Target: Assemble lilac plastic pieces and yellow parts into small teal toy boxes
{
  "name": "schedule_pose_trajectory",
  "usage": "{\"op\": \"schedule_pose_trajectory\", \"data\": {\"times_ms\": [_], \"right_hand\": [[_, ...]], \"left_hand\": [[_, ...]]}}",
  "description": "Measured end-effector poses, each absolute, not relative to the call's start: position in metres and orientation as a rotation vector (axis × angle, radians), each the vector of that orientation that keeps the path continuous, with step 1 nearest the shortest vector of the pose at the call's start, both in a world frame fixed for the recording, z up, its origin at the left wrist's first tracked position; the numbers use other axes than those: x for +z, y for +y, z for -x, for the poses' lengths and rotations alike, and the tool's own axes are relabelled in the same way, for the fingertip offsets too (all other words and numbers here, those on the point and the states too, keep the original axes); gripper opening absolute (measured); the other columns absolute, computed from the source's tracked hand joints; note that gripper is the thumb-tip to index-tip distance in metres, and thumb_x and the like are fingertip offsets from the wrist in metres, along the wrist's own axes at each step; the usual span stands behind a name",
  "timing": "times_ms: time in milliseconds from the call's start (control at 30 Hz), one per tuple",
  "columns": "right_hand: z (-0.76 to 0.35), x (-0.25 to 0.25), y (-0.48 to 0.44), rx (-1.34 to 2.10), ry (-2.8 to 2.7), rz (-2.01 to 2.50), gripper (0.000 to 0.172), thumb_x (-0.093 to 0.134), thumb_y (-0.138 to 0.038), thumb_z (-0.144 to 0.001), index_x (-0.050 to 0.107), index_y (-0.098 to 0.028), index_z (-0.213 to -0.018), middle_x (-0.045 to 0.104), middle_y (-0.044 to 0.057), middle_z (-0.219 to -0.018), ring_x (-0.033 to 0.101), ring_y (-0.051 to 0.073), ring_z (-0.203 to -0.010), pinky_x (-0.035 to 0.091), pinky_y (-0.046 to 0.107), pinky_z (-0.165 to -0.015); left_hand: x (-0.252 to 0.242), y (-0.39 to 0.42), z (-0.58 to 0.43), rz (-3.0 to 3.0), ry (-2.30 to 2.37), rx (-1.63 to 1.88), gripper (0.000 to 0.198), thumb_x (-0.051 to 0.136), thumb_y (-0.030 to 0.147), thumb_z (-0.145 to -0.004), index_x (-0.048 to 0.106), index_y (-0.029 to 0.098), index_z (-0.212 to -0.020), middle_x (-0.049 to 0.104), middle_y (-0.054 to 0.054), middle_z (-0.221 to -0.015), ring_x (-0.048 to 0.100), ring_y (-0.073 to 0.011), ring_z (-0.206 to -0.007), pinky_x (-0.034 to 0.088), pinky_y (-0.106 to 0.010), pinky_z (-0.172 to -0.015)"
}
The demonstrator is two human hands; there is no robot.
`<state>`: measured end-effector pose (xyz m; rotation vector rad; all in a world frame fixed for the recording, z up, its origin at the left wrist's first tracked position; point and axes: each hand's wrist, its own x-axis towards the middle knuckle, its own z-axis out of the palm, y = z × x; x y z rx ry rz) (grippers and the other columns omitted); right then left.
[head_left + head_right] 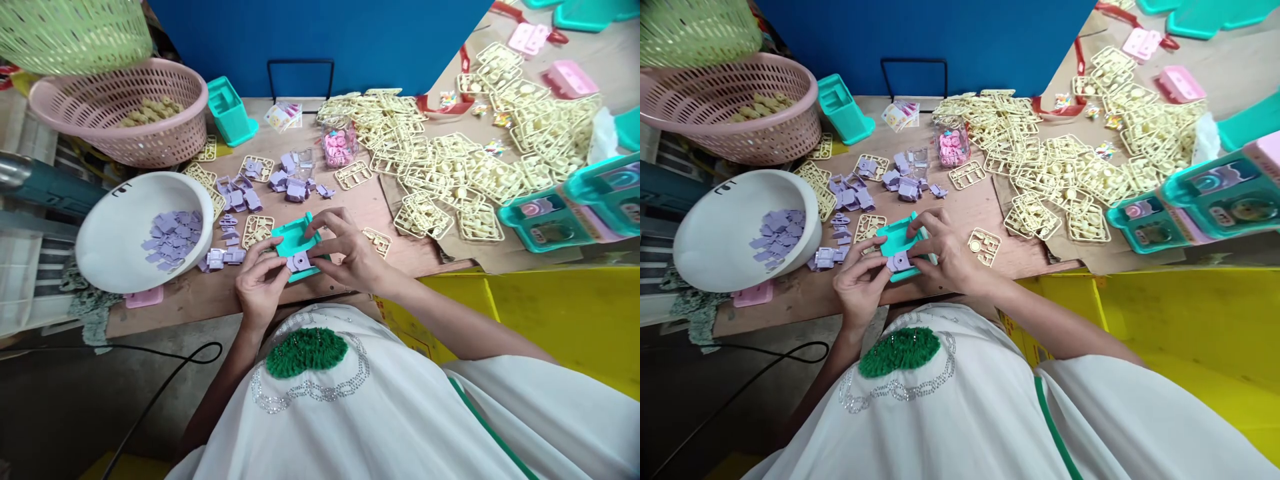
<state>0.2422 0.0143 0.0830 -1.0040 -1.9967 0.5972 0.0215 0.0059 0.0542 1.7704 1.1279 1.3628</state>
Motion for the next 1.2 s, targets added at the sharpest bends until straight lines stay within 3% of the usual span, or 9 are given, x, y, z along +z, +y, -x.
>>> {"op": "schedule_pose_trajectory", "data": {"times_ms": [200, 300, 633, 900, 1200], "right_hand": [[-0.246, 0.08, 0.02, 0.605, -2.001, 0.918, 0.015, 0.068, -0.023, -0.1, 0.081, -0.022, -0.091, 0.066, 0.012, -0.117, 0.056, 0.031, -0.118, 0.049, 0.054, -0.102], [-0.245, 0.077, 0.016, 0.594, -1.966, 0.941, 0.016, 0.066, -0.024, -0.102, 0.08, -0.023, -0.093, 0.066, 0.012, -0.117, 0.057, 0.031, -0.119, 0.049, 0.054, -0.103], [-0.244, 0.076, 0.012, 0.581, -1.97, 0.925, 0.019, 0.063, -0.024, -0.104, 0.08, -0.022, -0.094, 0.067, 0.012, -0.118, 0.057, 0.031, -0.122, 0.05, 0.054, -0.104], [-0.249, 0.08, 0.015, 0.635, -2.029, 0.948, 0.018, 0.066, -0.024, -0.101, 0.083, -0.025, -0.096, 0.069, 0.011, -0.117, 0.056, 0.031, -0.121, 0.05, 0.056, -0.105], [-0.244, 0.078, 0.011, 0.575, -1.981, 0.968, 0.016, 0.066, -0.02, -0.102, 0.081, -0.023, -0.094, 0.069, 0.01, -0.107, 0.058, 0.028, -0.111, 0.05, 0.049, -0.096]], "left_hand": [[0.055, 0.0, -0.016, -1.673, 1.018, 1.255, 0.012, 0.072, 0.026, -0.102, 0.082, 0.02, -0.102, 0.069, -0.013, -0.142, 0.079, -0.0178, -0.105, 0.068, -0.031, -0.09], [0.055, -0.006, -0.02, -1.586, 0.996, 1.262, 0.017, 0.076, 0.034, -0.099, 0.08, 0.02, -0.109, 0.064, -0.015, -0.147, 0.077, -0.0213, -0.114, 0.069, -0.034, -0.094], [0.048, -0.02, -0.04, -1.529, 1.095, 1.407, 0.014, 0.075, 0.025, -0.1, 0.081, 0.02, -0.112, 0.063, -0.014, -0.148, 0.078, -0.0195, -0.111, 0.069, -0.034, -0.095], [0.047, -0.024, -0.041, -1.519, 1.145, 1.42, 0.016, 0.076, 0.03, -0.099, 0.082, 0.019, -0.109, 0.06, -0.014, -0.149, 0.078, -0.0203, -0.111, 0.069, -0.037, -0.097], [0.048, -0.025, -0.048, -1.43, 1.106, 1.471, 0.01, 0.075, 0.025, -0.101, 0.082, 0.019, -0.105, 0.06, -0.012, -0.148, 0.078, -0.0152, -0.104, 0.068, -0.029, -0.09]]}}
